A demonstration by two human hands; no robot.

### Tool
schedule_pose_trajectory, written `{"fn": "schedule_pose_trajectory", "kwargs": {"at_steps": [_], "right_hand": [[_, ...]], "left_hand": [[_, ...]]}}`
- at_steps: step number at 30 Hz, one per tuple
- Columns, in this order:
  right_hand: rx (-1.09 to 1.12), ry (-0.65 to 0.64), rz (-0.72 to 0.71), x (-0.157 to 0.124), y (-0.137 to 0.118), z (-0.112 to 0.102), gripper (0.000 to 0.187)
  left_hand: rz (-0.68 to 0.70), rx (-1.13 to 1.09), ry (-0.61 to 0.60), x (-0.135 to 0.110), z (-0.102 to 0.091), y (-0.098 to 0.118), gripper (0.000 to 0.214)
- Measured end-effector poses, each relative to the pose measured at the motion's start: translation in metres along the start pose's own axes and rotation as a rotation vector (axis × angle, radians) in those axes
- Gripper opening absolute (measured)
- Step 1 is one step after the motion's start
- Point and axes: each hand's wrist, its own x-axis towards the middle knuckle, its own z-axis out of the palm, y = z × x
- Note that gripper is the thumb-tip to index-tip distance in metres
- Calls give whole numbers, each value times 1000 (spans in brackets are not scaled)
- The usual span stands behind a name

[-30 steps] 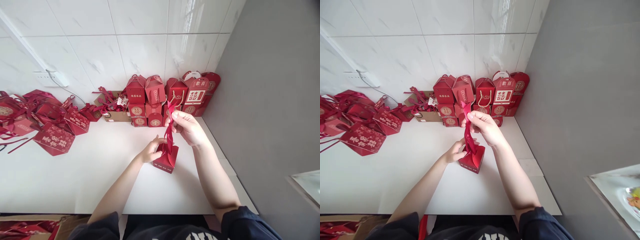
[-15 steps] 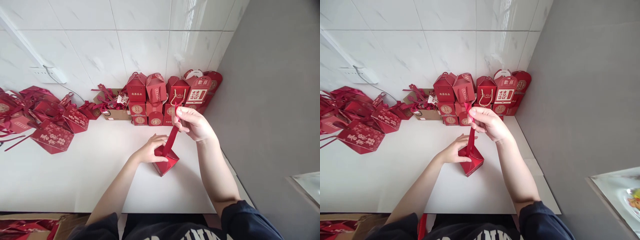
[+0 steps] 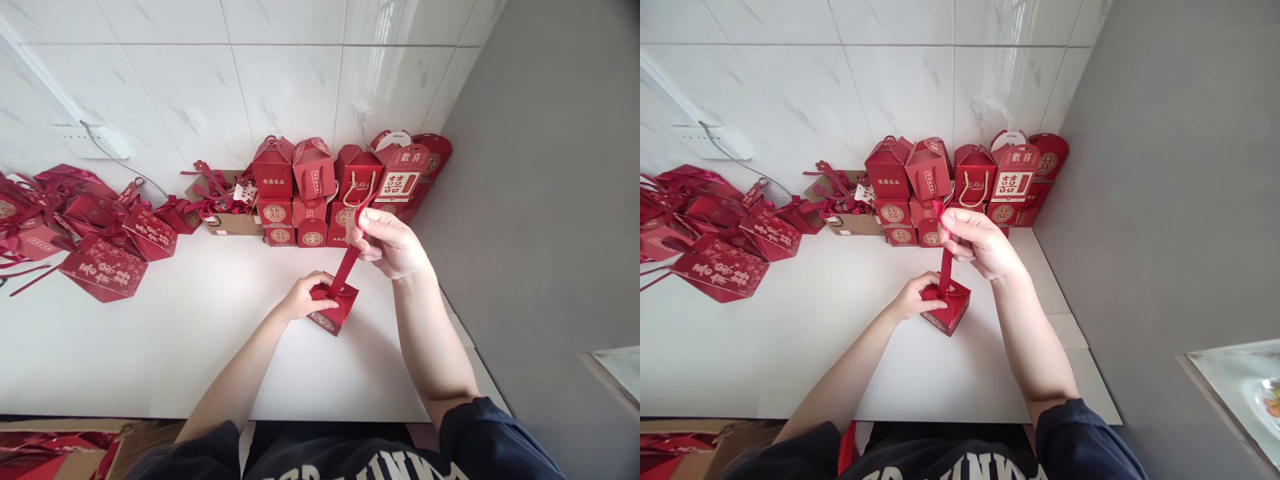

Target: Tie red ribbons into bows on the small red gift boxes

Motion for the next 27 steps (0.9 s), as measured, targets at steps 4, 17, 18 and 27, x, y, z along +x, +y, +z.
{"fn": "schedule_pose_trajectory", "kwargs": {"at_steps": [4, 17, 18, 27], "right_hand": [[30, 0, -5, 0, -1, 1, 32], [-38, 259, 9, 20, 44, -36, 36], [-129, 331, 49, 19, 53, -44, 41], [-724, 326, 265, -62, 95, -44, 41]], "left_hand": [[63, 33, 5, 3, -2, -3, 24], [-6, 90, -80, 0, 4, -1, 22], [-5, 94, -90, 0, 3, -1, 22], [-23, 98, -113, 1, 1, -7, 21]]}}
